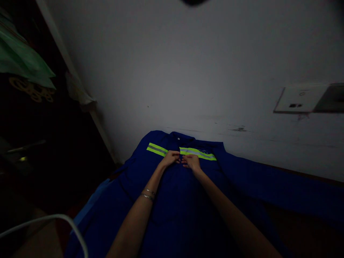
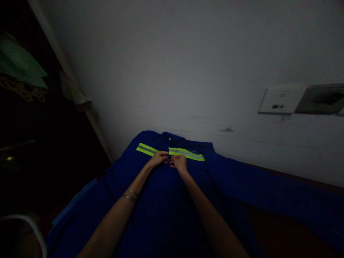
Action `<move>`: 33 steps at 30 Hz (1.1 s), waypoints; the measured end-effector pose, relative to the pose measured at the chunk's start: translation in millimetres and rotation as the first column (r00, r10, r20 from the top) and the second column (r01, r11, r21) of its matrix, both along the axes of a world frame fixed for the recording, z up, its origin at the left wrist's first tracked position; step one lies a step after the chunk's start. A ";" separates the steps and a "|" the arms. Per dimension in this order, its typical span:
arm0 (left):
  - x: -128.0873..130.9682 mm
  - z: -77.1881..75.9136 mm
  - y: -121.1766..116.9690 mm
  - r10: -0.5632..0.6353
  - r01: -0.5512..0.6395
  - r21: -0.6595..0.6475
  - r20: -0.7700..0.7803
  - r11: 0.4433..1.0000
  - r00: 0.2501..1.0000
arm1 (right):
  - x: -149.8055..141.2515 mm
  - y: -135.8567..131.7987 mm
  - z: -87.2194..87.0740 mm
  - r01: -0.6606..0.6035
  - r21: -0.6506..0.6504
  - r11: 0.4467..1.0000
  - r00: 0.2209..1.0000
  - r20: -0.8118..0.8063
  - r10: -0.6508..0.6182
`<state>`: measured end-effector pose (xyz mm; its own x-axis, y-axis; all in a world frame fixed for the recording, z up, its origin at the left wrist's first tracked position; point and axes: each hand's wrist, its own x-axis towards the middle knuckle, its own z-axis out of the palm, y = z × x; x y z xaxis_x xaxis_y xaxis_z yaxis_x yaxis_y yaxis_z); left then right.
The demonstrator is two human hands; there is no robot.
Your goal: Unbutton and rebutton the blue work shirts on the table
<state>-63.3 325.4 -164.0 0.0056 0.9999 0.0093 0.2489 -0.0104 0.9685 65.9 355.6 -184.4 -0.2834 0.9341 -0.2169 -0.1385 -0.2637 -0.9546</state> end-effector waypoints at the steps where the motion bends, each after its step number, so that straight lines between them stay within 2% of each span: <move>1: -0.9 0.2 0.7 -0.008 0.008 0.017 -0.041 1.000 0.999 | 0.5 0.0 0.7 -0.003 -0.002 1.000 1.000 -0.003 0.003; 7: -1.2 4.2 -2.1 -0.054 0.083 0.106 -0.252 0.991 0.966 | 5.6 -2.2 9.8 -0.043 0.007 0.999 0.999 -0.007 0.043; 12: -2.1 9.0 -4.7 0.035 0.097 0.231 -0.509 0.968 0.860 | 5.2 -3.9 14.8 -0.029 0.062 0.998 0.999 0.045 0.026; 15: -2.2 10.9 -5.1 0.078 0.097 0.263 -0.582 0.960 0.809 | 5.3 -4.4 14.9 -0.014 0.131 0.991 0.992 0.128 -0.003; 18: 0.5 10.9 -4.1 0.111 0.070 0.281 -0.579 0.957 0.807 | 6.5 -4.5 13.4 -0.023 0.251 0.968 0.969 0.245 -0.040; 21: 4.3 10.4 -1.4 0.132 0.045 0.314 -0.520 0.948 0.844 | 8.4 -4.4 11.5 -0.040 0.307 0.951 0.963 0.267 -0.046; 27: 1.2 9.4 4.9 0.042 0.066 0.228 -0.436 0.971 0.899 | 10.8 -4.2 10.5 -0.015 0.312 0.950 0.964 0.256 -0.068; 33: -4.1 5.2 6.2 0.022 0.029 0.153 -0.318 0.988 0.948 | 11.1 -3.5 10.9 0.006 0.278 0.961 0.974 0.215 -0.068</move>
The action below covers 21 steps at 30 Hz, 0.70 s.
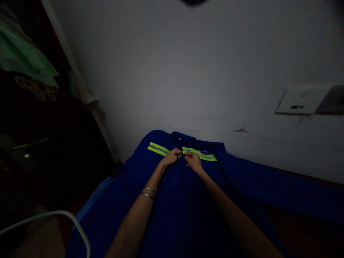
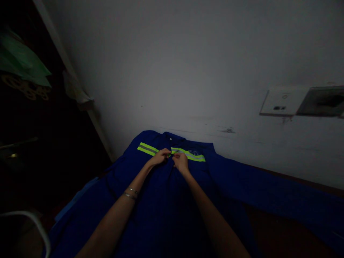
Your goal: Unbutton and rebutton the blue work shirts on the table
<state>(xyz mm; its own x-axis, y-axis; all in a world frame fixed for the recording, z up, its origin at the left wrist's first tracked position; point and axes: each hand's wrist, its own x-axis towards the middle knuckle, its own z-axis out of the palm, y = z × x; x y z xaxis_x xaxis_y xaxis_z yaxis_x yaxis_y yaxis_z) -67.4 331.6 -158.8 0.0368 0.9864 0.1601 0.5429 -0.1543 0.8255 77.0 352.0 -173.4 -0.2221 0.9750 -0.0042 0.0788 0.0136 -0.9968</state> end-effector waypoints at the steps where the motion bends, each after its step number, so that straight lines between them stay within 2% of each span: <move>1: 0.4 0.1 -0.5 -0.009 0.009 -0.002 0.002 1.000 1.000 | 0.2 0.4 -0.2 0.000 -0.013 1.000 1.000 -0.011 0.000; 5: 2.7 2.0 -2.9 -0.024 0.024 0.009 -0.016 1.000 1.000 | 1.2 1.5 0.1 -0.001 -0.083 0.997 0.999 -0.049 -0.003; 9: 3.0 1.9 -4.9 0.044 -0.043 -0.011 0.043 0.999 0.998 | 2.6 1.0 2.8 -0.004 -0.154 0.988 0.997 -0.079 -0.008; 14: 2.5 1.4 -6.3 0.131 -0.131 0.035 0.022 0.991 0.991 | 4.1 -1.4 5.8 -0.019 -0.178 0.984 0.994 -0.107 0.000; 18: 3.5 2.6 -7.2 0.173 -0.161 -0.100 0.127 0.982 0.977 | 3.8 -0.8 5.4 -0.026 -0.170 0.985 0.994 -0.107 0.008; 21: 5.1 2.9 -9.3 0.179 -0.118 -0.239 0.253 0.964 0.951 | 3.2 1.8 2.8 -0.032 -0.151 0.988 0.995 -0.095 0.017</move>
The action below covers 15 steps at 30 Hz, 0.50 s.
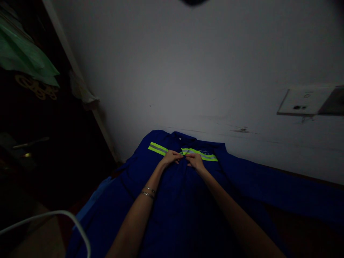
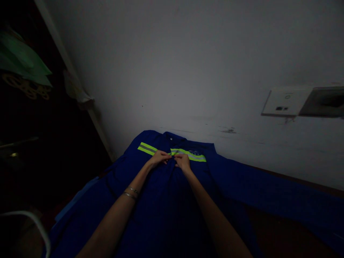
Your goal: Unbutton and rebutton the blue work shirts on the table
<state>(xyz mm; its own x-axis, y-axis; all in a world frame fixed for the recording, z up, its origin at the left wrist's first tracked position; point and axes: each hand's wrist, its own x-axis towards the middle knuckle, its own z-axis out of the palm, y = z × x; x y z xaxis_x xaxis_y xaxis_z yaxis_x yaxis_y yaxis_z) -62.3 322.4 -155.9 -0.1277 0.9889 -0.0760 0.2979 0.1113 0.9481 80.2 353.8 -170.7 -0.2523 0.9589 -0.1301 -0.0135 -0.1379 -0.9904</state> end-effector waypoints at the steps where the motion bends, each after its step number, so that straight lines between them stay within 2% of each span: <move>1: 0.8 0.2 -0.9 -0.004 0.006 -0.030 0.047 1.000 0.999 | -0.3 1.0 -1.3 -0.003 0.008 1.000 1.000 0.005 0.003; 4: 2.9 1.2 -3.3 0.013 0.002 -0.108 0.146 0.994 0.989 | -1.4 3.9 -5.6 -0.006 0.030 1.000 1.000 0.022 0.005; 8: 1.3 0.3 -4.3 0.074 -0.036 -0.198 0.185 0.980 0.980 | -3.3 6.2 -10.1 0.004 0.064 0.998 0.999 0.036 -0.007; 15: -2.7 -6.0 -4.2 0.073 -0.030 -0.180 0.236 0.983 0.969 | -5.9 7.3 -10.6 -0.012 0.114 0.993 0.999 0.039 0.007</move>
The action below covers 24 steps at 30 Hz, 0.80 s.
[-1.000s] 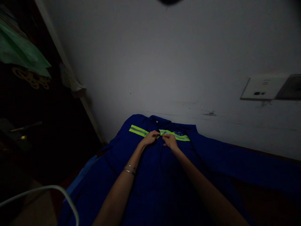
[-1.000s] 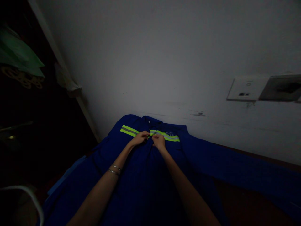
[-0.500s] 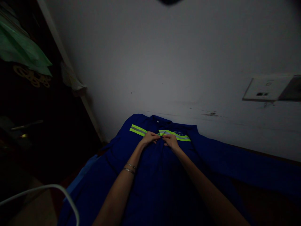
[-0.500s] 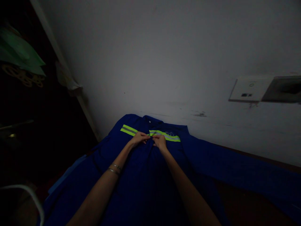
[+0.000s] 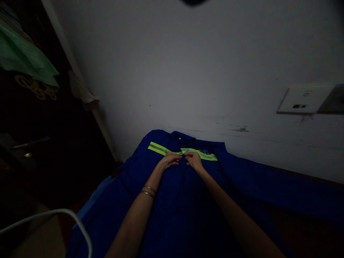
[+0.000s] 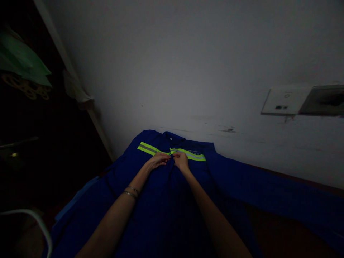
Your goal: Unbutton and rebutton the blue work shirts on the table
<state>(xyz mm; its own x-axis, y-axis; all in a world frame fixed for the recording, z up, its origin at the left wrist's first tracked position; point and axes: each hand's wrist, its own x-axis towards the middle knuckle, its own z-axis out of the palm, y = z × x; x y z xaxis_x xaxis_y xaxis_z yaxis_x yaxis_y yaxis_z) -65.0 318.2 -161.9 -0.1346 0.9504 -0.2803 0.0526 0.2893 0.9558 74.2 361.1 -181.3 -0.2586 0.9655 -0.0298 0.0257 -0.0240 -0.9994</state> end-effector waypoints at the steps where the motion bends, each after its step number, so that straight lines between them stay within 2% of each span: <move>1: 0.5 0.1 0.0 0.003 -0.003 -0.003 0.006 1.000 1.000 | -0.2 0.1 0.0 -0.003 -0.003 1.000 1.000 -0.002 0.003; 5: 1.6 3.4 0.1 0.007 -0.007 -0.006 0.016 1.000 1.000 | 0.3 -0.2 0.7 -0.011 -0.027 1.000 1.000 -0.012 0.011; 9: -4.9 8.3 0.4 0.067 -0.067 0.005 0.014 0.998 0.998 | 5.9 0.4 5.8 -0.001 -0.048 0.999 0.999 -0.034 -0.001; 14: -14.9 10.6 1.2 0.099 -0.100 -0.014 -0.065 0.995 0.993 | 18.9 6.3 11.6 0.047 -0.064 0.997 0.997 -0.064 -0.051; 18: -10.2 7.9 2.3 0.053 -0.060 -0.036 -0.181 0.998 0.982 | 22.6 7.3 11.9 0.063 -0.076 0.995 0.994 -0.083 -0.069; 24: 8.0 7.7 0.9 -0.102 0.089 -0.055 -0.342 0.995 0.934 | 16.6 -1.2 12.0 -0.111 -0.123 0.986 0.988 -0.125 0.096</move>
